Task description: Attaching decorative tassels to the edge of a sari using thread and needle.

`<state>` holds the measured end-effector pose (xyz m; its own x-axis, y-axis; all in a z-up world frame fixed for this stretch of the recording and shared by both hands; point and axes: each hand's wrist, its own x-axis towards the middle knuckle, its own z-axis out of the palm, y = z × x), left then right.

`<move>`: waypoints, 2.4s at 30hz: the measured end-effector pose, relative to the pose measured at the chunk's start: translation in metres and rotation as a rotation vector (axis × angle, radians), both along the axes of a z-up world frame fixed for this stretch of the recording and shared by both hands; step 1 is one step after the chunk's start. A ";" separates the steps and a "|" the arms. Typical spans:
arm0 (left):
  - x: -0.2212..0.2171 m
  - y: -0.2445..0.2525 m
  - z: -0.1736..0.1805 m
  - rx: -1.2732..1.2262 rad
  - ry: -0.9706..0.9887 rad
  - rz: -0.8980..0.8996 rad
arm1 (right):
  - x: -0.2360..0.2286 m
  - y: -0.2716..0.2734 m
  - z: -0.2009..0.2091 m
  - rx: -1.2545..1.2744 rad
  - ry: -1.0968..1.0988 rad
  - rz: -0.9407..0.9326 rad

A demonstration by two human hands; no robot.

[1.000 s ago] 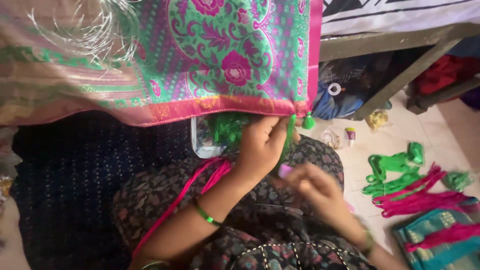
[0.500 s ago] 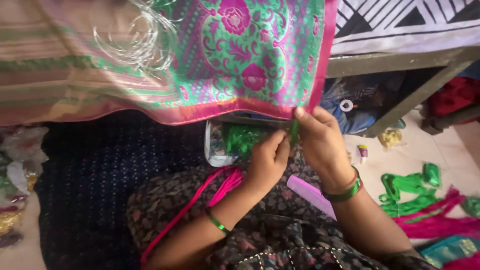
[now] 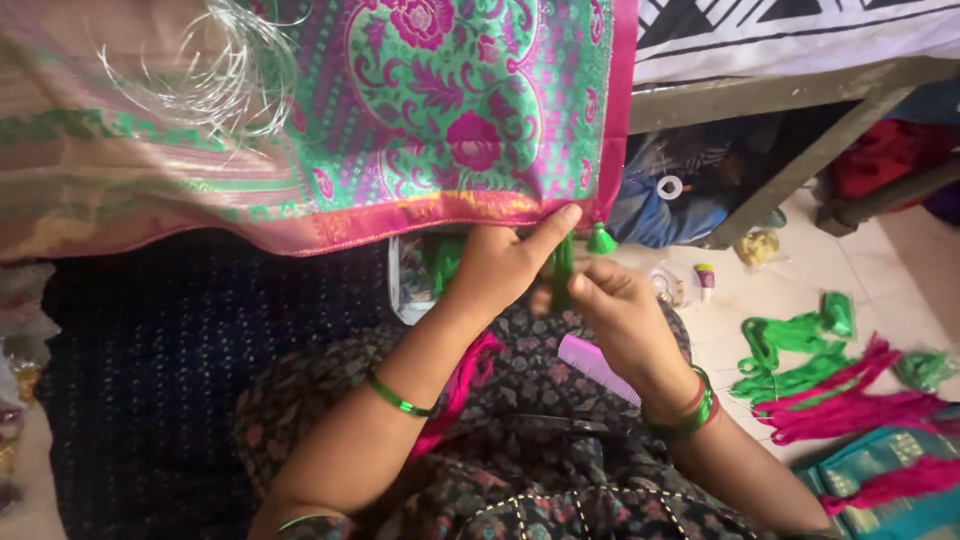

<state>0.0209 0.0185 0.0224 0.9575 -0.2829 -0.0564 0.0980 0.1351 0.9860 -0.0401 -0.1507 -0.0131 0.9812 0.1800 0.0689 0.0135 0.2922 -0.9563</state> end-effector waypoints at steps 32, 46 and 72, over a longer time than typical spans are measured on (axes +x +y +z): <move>-0.021 0.007 -0.022 -0.138 -0.158 -0.128 | -0.024 0.035 -0.018 -1.163 -0.822 -0.485; -0.026 -0.016 -0.037 -0.024 -0.479 0.286 | 0.038 0.023 0.028 0.239 -0.083 -0.075; 0.001 0.000 -0.019 -0.413 -0.135 -0.056 | 0.009 0.034 0.030 -0.338 -0.300 -0.382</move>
